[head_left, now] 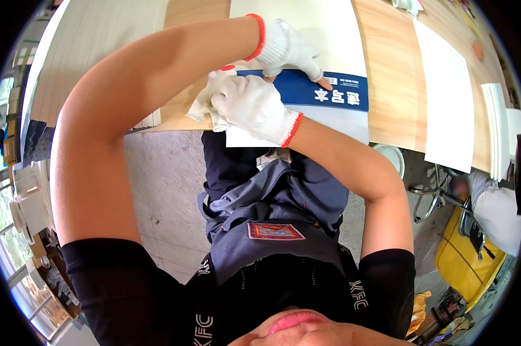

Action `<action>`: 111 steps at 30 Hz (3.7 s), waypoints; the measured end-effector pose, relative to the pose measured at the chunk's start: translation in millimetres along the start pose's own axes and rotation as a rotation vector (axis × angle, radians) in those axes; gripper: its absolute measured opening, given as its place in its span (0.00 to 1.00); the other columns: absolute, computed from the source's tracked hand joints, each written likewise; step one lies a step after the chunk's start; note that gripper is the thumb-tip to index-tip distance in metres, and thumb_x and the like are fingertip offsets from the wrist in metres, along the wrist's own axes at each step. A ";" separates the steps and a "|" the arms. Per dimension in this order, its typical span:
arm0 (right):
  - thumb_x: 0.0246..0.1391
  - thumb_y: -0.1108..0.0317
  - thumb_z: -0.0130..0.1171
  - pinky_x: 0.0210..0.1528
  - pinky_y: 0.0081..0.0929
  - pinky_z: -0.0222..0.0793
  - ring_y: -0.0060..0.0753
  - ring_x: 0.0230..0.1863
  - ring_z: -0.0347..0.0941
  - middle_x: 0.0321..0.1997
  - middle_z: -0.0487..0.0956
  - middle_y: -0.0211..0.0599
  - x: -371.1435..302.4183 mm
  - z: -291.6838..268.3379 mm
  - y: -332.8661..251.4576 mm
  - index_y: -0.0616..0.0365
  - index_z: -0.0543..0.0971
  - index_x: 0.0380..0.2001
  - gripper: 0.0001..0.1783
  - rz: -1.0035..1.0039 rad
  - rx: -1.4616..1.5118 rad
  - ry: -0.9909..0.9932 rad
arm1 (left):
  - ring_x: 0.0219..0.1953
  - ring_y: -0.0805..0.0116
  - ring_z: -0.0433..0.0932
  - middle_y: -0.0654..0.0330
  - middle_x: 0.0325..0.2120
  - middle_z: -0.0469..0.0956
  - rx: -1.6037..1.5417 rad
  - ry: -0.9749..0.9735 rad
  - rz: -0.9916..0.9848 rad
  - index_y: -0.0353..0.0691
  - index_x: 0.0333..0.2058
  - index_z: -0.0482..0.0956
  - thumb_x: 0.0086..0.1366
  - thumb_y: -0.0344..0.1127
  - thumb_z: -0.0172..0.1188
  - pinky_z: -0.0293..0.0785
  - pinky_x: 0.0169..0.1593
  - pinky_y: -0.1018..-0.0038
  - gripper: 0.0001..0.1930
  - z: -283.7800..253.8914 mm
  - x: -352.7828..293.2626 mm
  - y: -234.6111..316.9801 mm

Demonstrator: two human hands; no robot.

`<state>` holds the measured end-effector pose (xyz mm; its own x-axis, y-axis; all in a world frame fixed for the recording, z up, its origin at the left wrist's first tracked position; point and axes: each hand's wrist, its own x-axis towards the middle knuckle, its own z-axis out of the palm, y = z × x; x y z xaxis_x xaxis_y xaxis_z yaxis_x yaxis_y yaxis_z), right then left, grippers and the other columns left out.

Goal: The person assembles notebooks by placing white paper sheets into blue covers and pressing them together. They repeatedly handle stacks of paper and covers, occasionally using a brush to apply adhesive to the paper edges. The process involves repetitive folding and stacking of the finished notebooks.

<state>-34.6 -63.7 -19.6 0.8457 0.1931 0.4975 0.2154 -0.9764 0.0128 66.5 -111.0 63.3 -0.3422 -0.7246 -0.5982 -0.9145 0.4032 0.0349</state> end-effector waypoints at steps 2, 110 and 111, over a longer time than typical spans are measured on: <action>0.48 0.65 0.60 0.27 0.32 0.75 0.31 0.30 0.80 0.30 0.77 0.31 -13.6 -15.4 12.4 0.51 0.80 0.30 0.05 0.050 0.036 -0.036 | 0.47 0.54 0.78 0.59 0.51 0.70 0.039 -0.013 -0.042 0.85 0.64 0.60 0.40 0.25 0.74 0.79 0.47 0.62 0.56 -0.6 2.7 2.7; 0.56 0.57 0.64 0.67 0.36 0.61 0.40 0.65 0.67 0.62 0.75 0.39 172.3 -173.9 23.2 0.49 0.75 0.59 0.27 -0.188 0.866 0.000 | 0.37 0.72 0.76 0.61 0.34 0.79 -0.566 2.068 -1.393 0.38 0.48 0.79 0.68 0.46 0.56 0.72 0.43 0.74 0.18 148.0 -439.1 50.8; 0.56 0.57 0.64 0.68 0.36 0.61 0.40 0.66 0.67 0.62 0.74 0.39 146.2 -179.4 29.0 0.50 0.74 0.60 0.29 -0.132 0.908 0.036 | 0.39 0.71 0.76 0.60 0.36 0.78 -0.404 2.124 -1.336 0.38 0.50 0.77 0.69 0.45 0.56 0.71 0.45 0.74 0.19 132.6 -420.9 59.7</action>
<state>7.7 -81.1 209.1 0.7744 0.2794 0.5677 0.6231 -0.4928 -0.6074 184.7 292.2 211.1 0.6907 0.1687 0.7032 -0.6222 -0.3569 0.6968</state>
